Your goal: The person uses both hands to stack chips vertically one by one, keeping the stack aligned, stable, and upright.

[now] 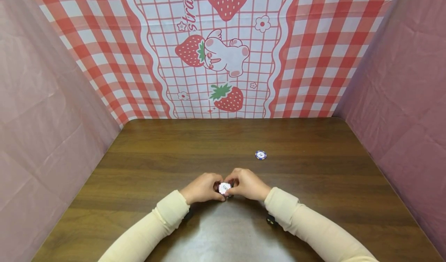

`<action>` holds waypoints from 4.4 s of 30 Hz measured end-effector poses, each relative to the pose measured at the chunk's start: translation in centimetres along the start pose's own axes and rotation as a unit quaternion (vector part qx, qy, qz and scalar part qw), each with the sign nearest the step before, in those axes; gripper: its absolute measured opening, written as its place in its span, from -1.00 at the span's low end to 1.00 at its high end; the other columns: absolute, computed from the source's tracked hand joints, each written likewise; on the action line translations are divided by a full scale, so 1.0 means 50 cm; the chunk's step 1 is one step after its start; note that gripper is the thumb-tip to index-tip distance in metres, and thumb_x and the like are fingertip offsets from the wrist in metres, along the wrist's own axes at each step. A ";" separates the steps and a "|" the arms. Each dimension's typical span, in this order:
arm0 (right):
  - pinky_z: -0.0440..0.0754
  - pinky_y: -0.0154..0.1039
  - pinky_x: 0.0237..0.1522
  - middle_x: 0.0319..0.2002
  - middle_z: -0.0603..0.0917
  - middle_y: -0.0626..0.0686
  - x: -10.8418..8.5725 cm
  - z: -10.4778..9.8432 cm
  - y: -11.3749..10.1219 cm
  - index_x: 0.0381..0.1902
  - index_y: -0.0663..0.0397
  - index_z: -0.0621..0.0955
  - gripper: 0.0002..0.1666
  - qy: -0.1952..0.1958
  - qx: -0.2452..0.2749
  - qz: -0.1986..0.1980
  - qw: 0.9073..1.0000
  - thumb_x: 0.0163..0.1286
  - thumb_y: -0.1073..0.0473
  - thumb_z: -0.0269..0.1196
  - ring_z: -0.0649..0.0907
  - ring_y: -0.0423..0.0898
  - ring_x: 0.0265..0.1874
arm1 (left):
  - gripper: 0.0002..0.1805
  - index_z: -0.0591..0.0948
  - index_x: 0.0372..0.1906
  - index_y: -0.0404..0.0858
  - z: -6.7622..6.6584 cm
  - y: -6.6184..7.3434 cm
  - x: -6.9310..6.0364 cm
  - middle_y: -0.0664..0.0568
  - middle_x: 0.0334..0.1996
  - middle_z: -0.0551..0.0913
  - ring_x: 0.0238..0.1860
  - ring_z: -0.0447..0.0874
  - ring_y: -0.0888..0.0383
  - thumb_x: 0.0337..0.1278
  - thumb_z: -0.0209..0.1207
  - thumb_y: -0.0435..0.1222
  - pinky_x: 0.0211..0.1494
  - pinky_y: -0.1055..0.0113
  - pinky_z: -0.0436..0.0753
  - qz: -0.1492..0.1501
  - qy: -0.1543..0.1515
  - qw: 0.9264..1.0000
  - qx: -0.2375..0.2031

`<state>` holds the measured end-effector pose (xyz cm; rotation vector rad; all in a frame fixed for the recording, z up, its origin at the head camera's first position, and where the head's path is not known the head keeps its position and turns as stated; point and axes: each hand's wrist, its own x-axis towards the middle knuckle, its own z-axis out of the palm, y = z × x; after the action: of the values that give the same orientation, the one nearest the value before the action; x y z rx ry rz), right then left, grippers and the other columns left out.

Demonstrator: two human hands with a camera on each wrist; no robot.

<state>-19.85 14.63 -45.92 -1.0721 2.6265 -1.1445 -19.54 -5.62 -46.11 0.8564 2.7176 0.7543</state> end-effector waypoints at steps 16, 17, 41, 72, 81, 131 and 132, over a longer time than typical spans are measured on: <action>0.55 -0.44 -0.42 -0.44 0.63 -0.09 0.000 -0.002 -0.003 -0.27 0.04 0.74 -0.76 0.002 -0.010 -0.001 1.000 0.05 0.21 0.48 0.59 -0.21 -0.47 | -0.67 0.61 -0.38 -0.12 -0.002 0.001 0.000 0.25 -0.55 0.47 -0.48 0.36 0.34 -0.24 0.53 -0.15 -0.40 0.49 0.37 0.007 0.003 1.000 0.004; 0.55 -0.44 -0.41 -0.44 0.63 -0.09 0.000 -0.003 -0.003 -0.27 0.04 0.74 -0.76 0.001 -0.008 0.003 1.000 0.05 0.21 0.48 0.59 -0.20 -0.46 | -0.67 0.61 -0.38 -0.12 -0.002 0.001 0.000 0.25 -0.55 0.48 -0.48 0.36 0.34 -0.24 0.53 -0.16 -0.40 0.49 0.37 0.008 0.004 1.000 0.004; 0.61 -0.37 -0.28 -0.33 0.70 -0.04 0.004 -0.076 0.011 -0.02 0.19 0.67 -0.56 0.102 0.023 0.073 0.992 0.18 0.10 0.44 0.62 -0.27 -0.38 | -0.66 0.62 -0.37 -0.15 0.000 0.001 0.003 0.23 -0.54 0.49 -0.48 0.38 0.33 -0.26 0.53 -0.17 -0.37 0.48 0.40 0.002 0.004 1.000 0.008; 0.60 -0.36 -0.38 -0.20 0.74 0.30 -0.005 -0.163 0.158 0.23 0.43 0.45 -0.30 0.148 0.044 0.226 0.962 0.30 0.05 0.34 0.71 0.00 -0.39 | -0.67 0.61 -0.39 -0.13 0.003 0.002 0.002 0.25 -0.55 0.46 -0.47 0.36 0.33 -0.25 0.53 -0.16 -0.36 0.48 0.37 0.001 0.002 1.000 0.012; 0.56 -0.32 -0.40 -0.27 0.73 0.22 -0.002 -0.164 0.178 0.21 0.44 0.46 -0.30 0.115 0.022 0.262 0.958 0.30 0.03 0.33 0.66 -0.12 -0.44 | -0.67 0.60 -0.39 -0.14 0.000 0.004 0.001 0.25 -0.56 0.44 -0.48 0.34 0.33 -0.25 0.53 -0.16 -0.38 0.48 0.35 0.001 0.002 1.000 0.016; 0.55 0.02 -0.09 -0.18 0.71 0.21 0.031 -0.159 0.189 -0.07 0.30 0.68 -0.51 0.069 -0.119 0.262 0.955 0.16 0.04 0.41 0.61 0.05 -0.22 | -0.65 0.64 -0.35 -0.17 -0.001 0.005 -0.001 0.23 -0.55 0.46 -0.47 0.35 0.33 -0.28 0.54 -0.17 -0.35 0.48 0.36 0.000 0.010 1.000 0.007; 0.55 0.02 -0.09 -0.18 0.72 0.21 0.031 -0.159 0.188 -0.07 0.30 0.68 -0.52 0.069 -0.122 0.260 0.955 0.16 0.04 0.41 0.62 0.05 -0.23 | -0.65 0.64 -0.35 -0.17 -0.001 0.005 -0.001 0.23 -0.54 0.47 -0.47 0.35 0.33 -0.28 0.54 -0.17 -0.35 0.48 0.37 0.000 0.010 1.000 0.007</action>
<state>-29.03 22.97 -46.21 -0.2790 2.9479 -0.8170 -19.42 -5.49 -45.93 0.8550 2.7439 0.7492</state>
